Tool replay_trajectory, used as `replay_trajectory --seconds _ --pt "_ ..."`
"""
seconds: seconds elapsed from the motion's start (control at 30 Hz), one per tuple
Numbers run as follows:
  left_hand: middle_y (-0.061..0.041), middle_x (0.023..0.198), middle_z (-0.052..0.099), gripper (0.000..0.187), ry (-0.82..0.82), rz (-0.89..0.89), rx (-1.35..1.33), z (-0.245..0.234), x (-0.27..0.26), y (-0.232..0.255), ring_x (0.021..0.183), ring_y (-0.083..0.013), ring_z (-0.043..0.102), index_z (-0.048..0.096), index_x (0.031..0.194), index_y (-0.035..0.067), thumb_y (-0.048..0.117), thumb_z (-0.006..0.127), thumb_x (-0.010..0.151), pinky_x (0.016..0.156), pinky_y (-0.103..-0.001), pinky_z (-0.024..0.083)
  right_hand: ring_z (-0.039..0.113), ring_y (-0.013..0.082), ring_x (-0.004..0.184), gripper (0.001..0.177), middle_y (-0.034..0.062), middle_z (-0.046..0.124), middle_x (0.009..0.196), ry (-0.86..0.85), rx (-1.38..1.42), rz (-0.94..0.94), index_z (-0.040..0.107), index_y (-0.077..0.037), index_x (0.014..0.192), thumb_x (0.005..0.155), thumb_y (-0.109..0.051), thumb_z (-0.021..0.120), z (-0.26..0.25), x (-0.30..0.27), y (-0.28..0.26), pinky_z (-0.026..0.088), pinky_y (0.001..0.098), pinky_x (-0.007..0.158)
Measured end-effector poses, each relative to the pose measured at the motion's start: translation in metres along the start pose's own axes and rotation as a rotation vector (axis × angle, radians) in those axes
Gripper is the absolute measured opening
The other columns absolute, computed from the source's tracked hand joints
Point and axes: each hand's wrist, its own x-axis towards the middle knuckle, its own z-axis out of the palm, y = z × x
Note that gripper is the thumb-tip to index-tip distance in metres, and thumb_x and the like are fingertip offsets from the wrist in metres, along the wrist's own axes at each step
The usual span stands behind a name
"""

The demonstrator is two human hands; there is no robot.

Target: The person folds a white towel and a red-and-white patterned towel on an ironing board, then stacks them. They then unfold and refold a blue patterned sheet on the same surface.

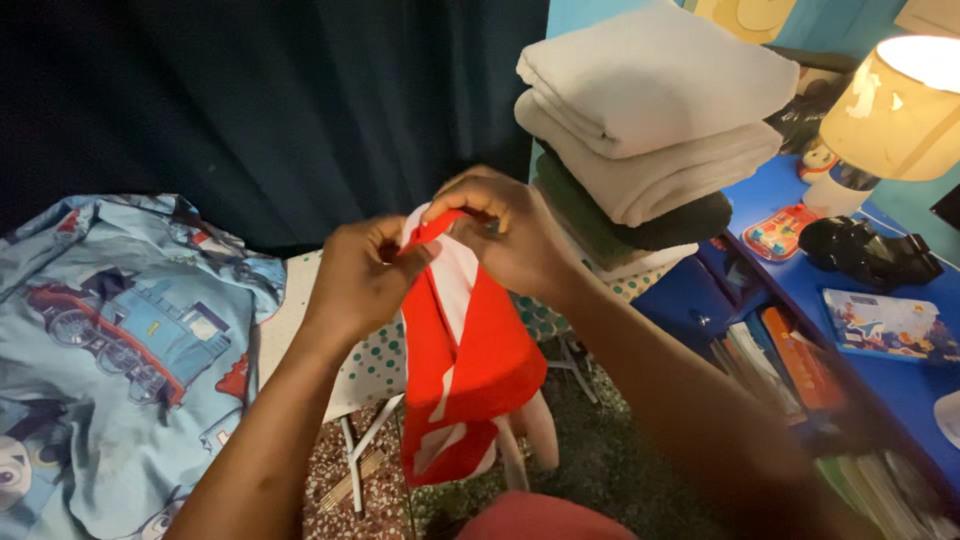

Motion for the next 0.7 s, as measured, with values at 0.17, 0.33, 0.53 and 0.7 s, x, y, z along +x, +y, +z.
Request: replay_trajectory --seconds 0.17,0.33,0.53,0.7 --pt "-0.004 0.070 0.064 0.011 0.124 -0.222 -0.191 -0.011 0.008 0.001 0.057 -0.0090 0.048 0.073 0.091 0.001 0.010 0.071 0.097 0.051 -0.029 0.037 0.070 0.0120 0.093 0.016 0.0066 0.062 0.121 0.048 -0.007 -0.001 0.064 -0.005 0.109 0.096 -0.006 0.073 -0.001 0.003 -0.002 0.058 0.0272 0.080" --pt "-0.004 0.088 0.075 0.013 0.251 -0.182 -0.586 -0.043 0.015 0.009 0.072 -0.0108 0.067 0.073 0.101 0.004 0.006 0.064 0.092 0.067 -0.026 0.055 0.073 0.0186 0.082 0.020 0.0109 0.070 0.096 -0.002 -0.121 0.121 0.064 -0.005 0.109 0.091 -0.010 0.071 0.010 0.011 0.002 0.056 0.0314 0.071" --pt "-0.005 0.094 0.074 0.015 0.337 -0.154 -0.655 -0.080 0.013 0.010 0.078 -0.0131 0.069 0.073 0.106 0.004 0.008 0.062 0.097 0.072 -0.028 0.055 0.074 0.0261 0.084 0.024 0.0150 0.075 0.094 -0.007 -0.162 0.144 0.068 -0.004 0.112 0.089 -0.013 0.065 0.014 0.013 0.006 0.056 0.0360 0.072" --pt "-0.003 0.095 0.073 0.013 0.387 -0.172 -0.675 -0.094 0.012 -0.002 0.079 -0.0120 0.067 0.072 0.107 0.006 0.015 0.065 0.100 0.073 -0.029 0.055 0.076 0.0237 0.076 0.027 0.0129 0.077 0.091 -0.095 -0.165 0.359 0.070 -0.007 0.111 0.086 -0.016 0.064 0.005 0.020 0.007 0.057 0.0357 0.069"
